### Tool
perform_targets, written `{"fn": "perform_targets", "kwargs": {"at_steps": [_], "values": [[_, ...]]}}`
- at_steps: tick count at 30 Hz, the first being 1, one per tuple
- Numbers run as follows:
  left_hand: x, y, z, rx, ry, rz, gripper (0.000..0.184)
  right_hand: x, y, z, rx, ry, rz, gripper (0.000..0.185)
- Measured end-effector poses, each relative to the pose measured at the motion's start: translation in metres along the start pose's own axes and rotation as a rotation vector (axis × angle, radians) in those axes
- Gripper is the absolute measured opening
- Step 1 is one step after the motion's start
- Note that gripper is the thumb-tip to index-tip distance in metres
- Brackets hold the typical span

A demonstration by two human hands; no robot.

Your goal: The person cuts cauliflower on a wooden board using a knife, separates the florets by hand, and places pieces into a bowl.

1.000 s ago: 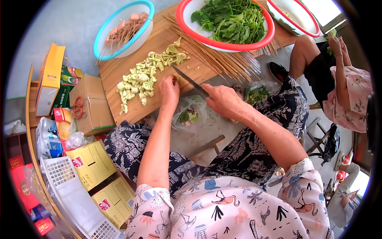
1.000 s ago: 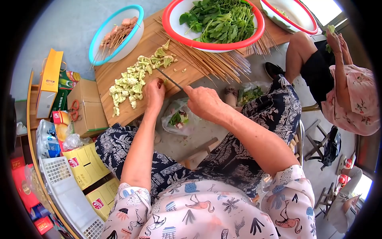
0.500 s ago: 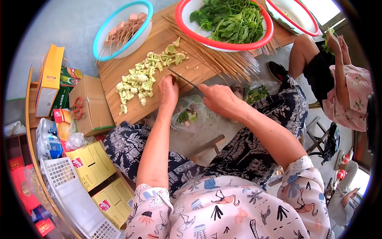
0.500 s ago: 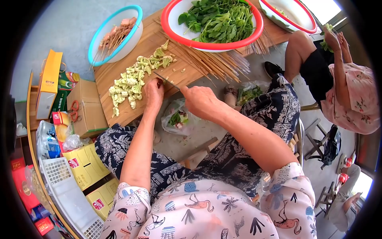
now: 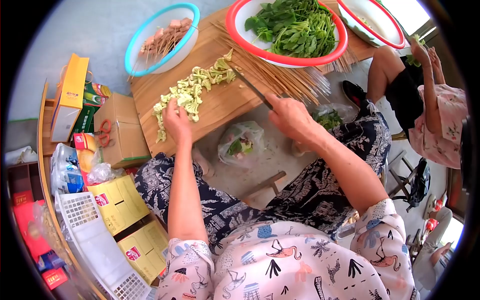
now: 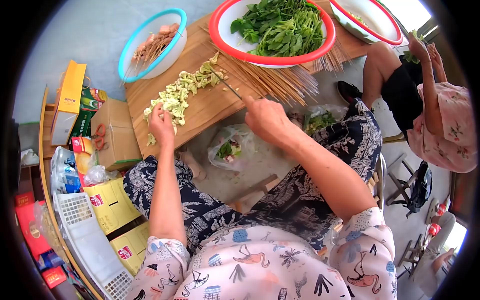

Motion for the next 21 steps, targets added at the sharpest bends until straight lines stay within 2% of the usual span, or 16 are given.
{"fn": "perform_targets", "kwargs": {"at_steps": [1, 5, 7, 9, 10, 11, 13, 17, 19, 21], "values": [[0.007, -0.001, 0.003, -0.038, 0.032, 0.047, 0.024, 0.003, 0.001, -0.001, 0.025, 0.079, 0.016, 0.025], [-0.014, 0.014, 0.022, -0.134, 0.047, 0.006, 0.029, 0.004, 0.002, -0.003, 0.028, 0.068, 0.056, 0.025], [-0.05, 0.032, 0.035, -0.23, -0.149, -0.115, 0.033, 0.003, 0.002, -0.003, 0.017, 0.058, 0.046, 0.024], [-0.081, 0.055, 0.045, -0.268, -0.205, -0.126, 0.032, 0.002, 0.004, -0.001, 0.005, 0.047, 0.035, 0.023], [-0.096, 0.065, 0.048, -0.307, -0.264, -0.127, 0.032, 0.001, 0.006, 0.0, -0.01, 0.026, 0.032, 0.031], [-0.107, 0.071, 0.051, -0.308, -0.264, -0.134, 0.032, 0.0, 0.008, 0.001, -0.027, 0.006, 0.029, 0.038], [-0.13, 0.08, 0.052, -0.436, -0.256, -0.153, 0.036, 0.002, 0.009, 0.0, -0.041, 0.001, 0.02, 0.038], [-0.151, 0.069, 0.05, -0.434, -0.386, -0.118, 0.032, 0.007, 0.008, -0.001, -0.037, 0.004, 0.048, 0.039], [-0.139, 0.076, 0.056, -0.424, -0.343, -0.104, 0.029, 0.01, 0.005, -0.003, -0.003, 0.037, 0.053, 0.02], [-0.121, 0.081, 0.055, -0.413, -0.299, -0.085, 0.026, 0.01, 0.005, -0.003, -0.013, 0.043, 0.07, 0.02]]}}
Point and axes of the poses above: each hand's wrist, its own z-axis towards the middle knuckle, its own x-axis out of the back of the hand, y = z × x, the point moved 4 cm from there along z, towards the middle knuckle, and after that the axes turned 14 degrees about -x, right-handed, at the moved point
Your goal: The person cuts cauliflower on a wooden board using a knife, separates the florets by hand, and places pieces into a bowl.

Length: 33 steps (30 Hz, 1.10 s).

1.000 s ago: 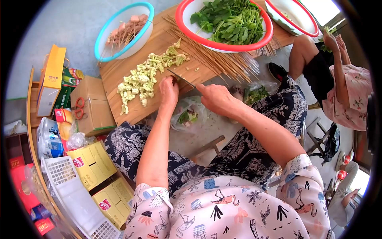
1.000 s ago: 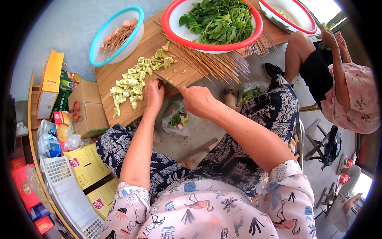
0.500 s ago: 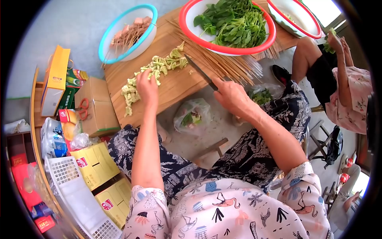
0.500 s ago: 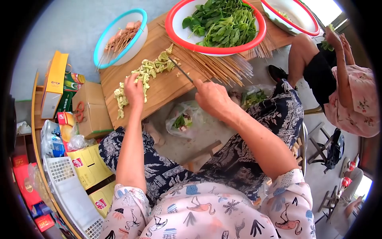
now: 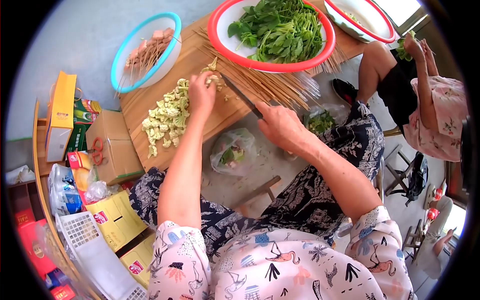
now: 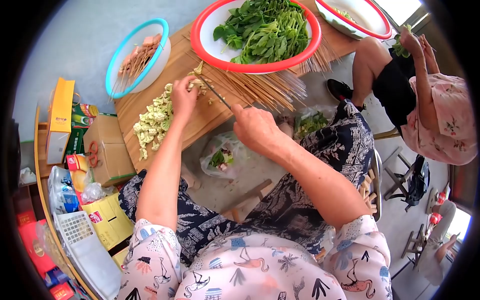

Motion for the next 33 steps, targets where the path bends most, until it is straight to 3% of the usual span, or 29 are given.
{"fn": "perform_targets", "kwargs": {"at_steps": [2, 4, 6, 10, 12, 18, 20, 24, 26, 30, 32, 33], "values": [[0.011, -0.009, -0.03, 0.623, 0.112, -0.688, 0.022, 0.001, -0.002, 0.0, -0.005, 0.006, 0.022, 0.019], [0.009, -0.002, -0.058, 0.691, 0.235, -0.793, 0.021, -0.001, -0.001, 0.0, -0.046, -0.067, 0.026, 0.034], [0.004, 0.003, -0.087, 0.862, 0.406, -0.918, 0.024, -0.003, -0.002, -0.002, -0.029, -0.074, 0.024, 0.032], [-0.005, 0.004, -0.117, 0.918, 0.311, -0.86, 0.022, -0.01, -0.006, -0.007, -0.003, -0.126, 0.042, 0.032], [-0.003, 0.004, -0.118, 0.844, 0.171, -0.651, 0.023, -0.013, -0.007, -0.008, -0.014, -0.158, 0.038, 0.033], [-0.008, 0.002, -0.119, 0.853, 0.198, -0.626, 0.023, -0.026, -0.007, -0.011, 0.0, -0.181, -0.003, 0.038], [-0.01, 0.0, -0.119, 0.853, 0.201, -0.623, 0.023, -0.026, -0.01, -0.012, 0.04, -0.144, -0.009, 0.02], [-0.008, 0.001, -0.118, 0.858, 0.196, -0.591, 0.022, -0.029, -0.01, -0.011, 0.052, -0.13, -0.001, 0.019], [-0.008, 0.002, -0.118, 0.857, 0.194, -0.59, 0.022, -0.033, -0.009, -0.009, 0.015, -0.187, -0.016, 0.042], [-0.009, 0.001, -0.119, 0.856, 0.19, -0.567, 0.022, -0.034, -0.01, -0.01, -0.004, -0.216, -0.026, 0.042], [-0.01, 0.0, -0.12, 0.858, 0.193, -0.576, 0.021, -0.032, -0.012, -0.012, 0.035, -0.164, -0.008, 0.02], [-0.01, 0.0, -0.12, 0.859, 0.194, -0.584, 0.021, -0.032, -0.012, -0.012, 0.036, -0.165, -0.009, 0.02]]}}
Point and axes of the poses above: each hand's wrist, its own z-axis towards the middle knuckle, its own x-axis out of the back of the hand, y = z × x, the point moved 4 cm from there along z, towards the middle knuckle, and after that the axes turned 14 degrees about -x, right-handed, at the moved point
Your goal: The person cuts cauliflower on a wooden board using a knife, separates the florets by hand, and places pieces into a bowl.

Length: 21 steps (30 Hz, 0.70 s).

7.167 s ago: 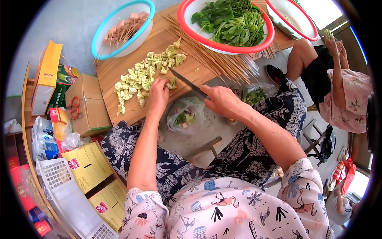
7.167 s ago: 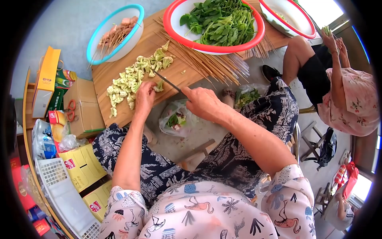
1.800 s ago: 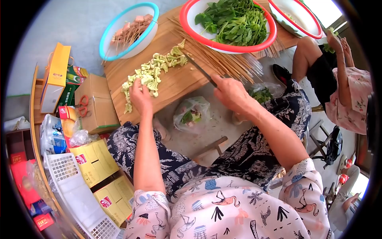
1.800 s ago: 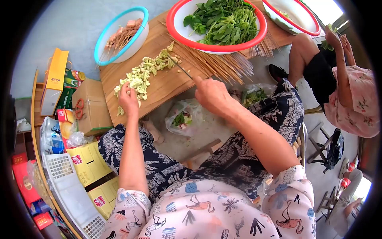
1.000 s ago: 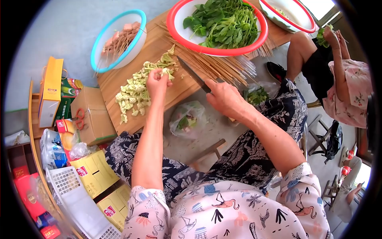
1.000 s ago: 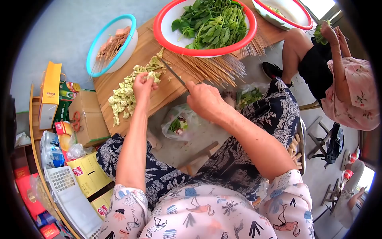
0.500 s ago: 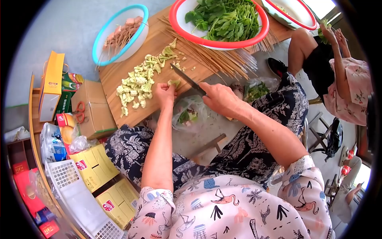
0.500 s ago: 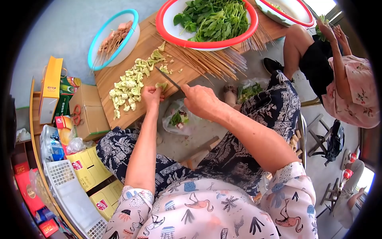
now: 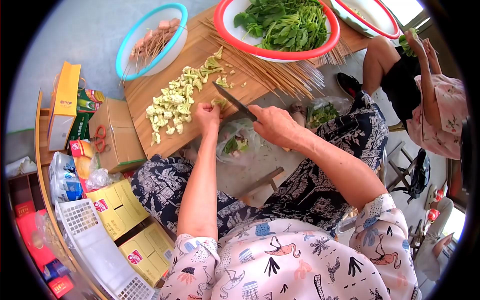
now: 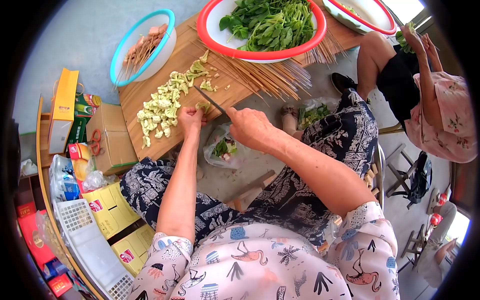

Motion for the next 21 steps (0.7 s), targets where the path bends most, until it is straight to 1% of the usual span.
{"fn": "perform_targets", "kwargs": {"at_steps": [6, 15, 17, 19, 21], "values": [[0.0, -0.004, 0.0, -0.027, 0.011, -0.006, 0.021, -0.001, 0.0, 0.0, 0.016, -0.008, 0.001, 0.022], [-0.001, -0.009, 0.002, -0.032, 0.023, 0.04, 0.021, -0.005, -0.004, 0.005, 0.01, -0.015, -0.011, 0.019], [-0.001, -0.01, 0.003, -0.036, 0.022, 0.056, 0.021, -0.009, -0.005, 0.009, -0.005, -0.04, -0.052, 0.032], [-0.002, -0.019, 0.006, -0.041, 0.019, 0.072, 0.021, -0.012, -0.007, 0.012, -0.02, -0.05, -0.067, 0.031], [-0.002, -0.021, 0.009, -0.102, 0.023, 0.145, 0.021, -0.013, -0.009, 0.012, -0.033, -0.06, -0.084, 0.03]]}}
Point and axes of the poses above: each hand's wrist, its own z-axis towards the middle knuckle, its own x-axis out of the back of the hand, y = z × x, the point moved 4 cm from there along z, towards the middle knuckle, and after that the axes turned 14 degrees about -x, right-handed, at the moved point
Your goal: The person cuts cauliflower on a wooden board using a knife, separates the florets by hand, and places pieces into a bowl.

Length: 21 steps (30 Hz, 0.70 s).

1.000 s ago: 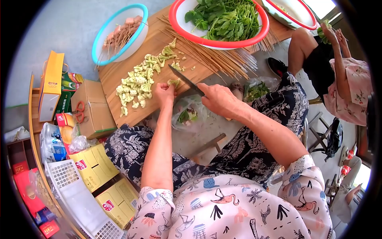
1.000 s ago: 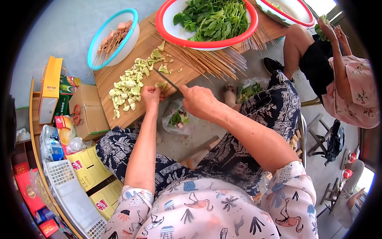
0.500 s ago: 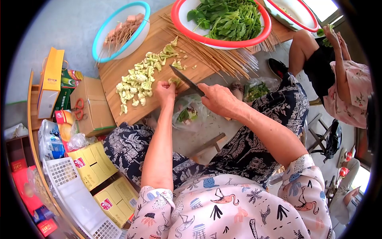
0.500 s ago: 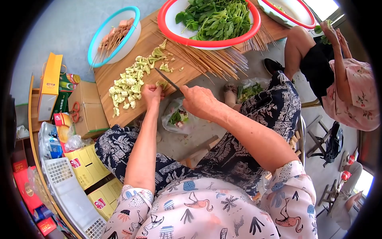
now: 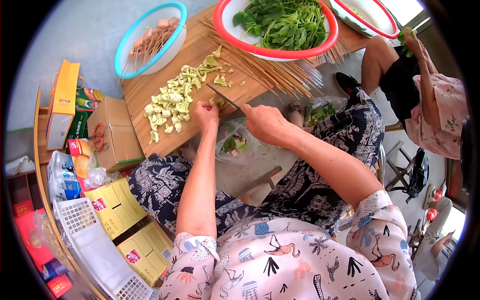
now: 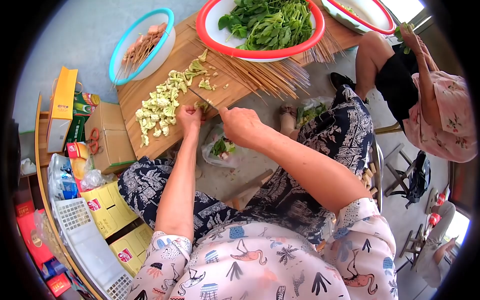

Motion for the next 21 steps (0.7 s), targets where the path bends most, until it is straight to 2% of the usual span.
{"fn": "perform_targets", "kwargs": {"at_steps": [4, 6, 7, 10, 12, 13, 14, 16, 18, 20, 21], "values": [[0.009, 0.012, -0.005, 0.037, -0.004, -0.052, 0.02, 0.006, -0.004, -0.003, 0.003, 0.033, -0.029, 0.023], [0.022, 0.027, -0.012, 0.072, 0.077, -0.325, 0.018, 0.009, 0.0, -0.002, -0.011, 0.043, -0.024, 0.019], [0.033, 0.029, -0.011, 0.088, 0.069, -0.269, 0.021, 0.01, 0.005, 0.0, -0.031, 0.064, -0.021, 0.019], [0.073, 0.025, 0.001, -0.035, 0.226, -0.342, 0.023, 0.01, 0.015, 0.002, -0.009, 0.096, -0.008, 0.019], [0.101, 0.012, 0.018, -0.113, 0.388, -0.304, 0.028, 0.009, 0.019, 0.001, -0.025, 0.051, 0.031, 0.031], [0.112, 0.011, 0.024, -0.208, 0.474, -0.149, 0.037, 0.01, 0.02, 0.0, -0.027, 0.054, 0.033, 0.031], [0.113, 0.005, 0.027, -0.212, 0.472, -0.149, 0.037, 0.011, 0.021, -0.001, -0.025, 0.065, 0.05, 0.031], [0.12, 0.035, 0.029, -0.338, 0.465, 0.113, 0.044, 0.015, 0.02, 0.001, -0.024, 0.079, 0.067, 0.032], [0.102, 0.049, 0.03, -0.414, 0.451, 0.156, 0.039, 0.023, 0.02, 0.002, -0.059, 0.135, 0.086, 0.032], [0.068, 0.047, 0.044, -0.521, 0.128, 0.203, 0.032, 0.025, 0.022, 0.003, -0.065, 0.152, 0.083, 0.031], [0.056, 0.056, 0.044, -0.519, 0.128, 0.199, 0.032, 0.026, 0.023, 0.003, -0.066, 0.169, 0.083, 0.031]]}}
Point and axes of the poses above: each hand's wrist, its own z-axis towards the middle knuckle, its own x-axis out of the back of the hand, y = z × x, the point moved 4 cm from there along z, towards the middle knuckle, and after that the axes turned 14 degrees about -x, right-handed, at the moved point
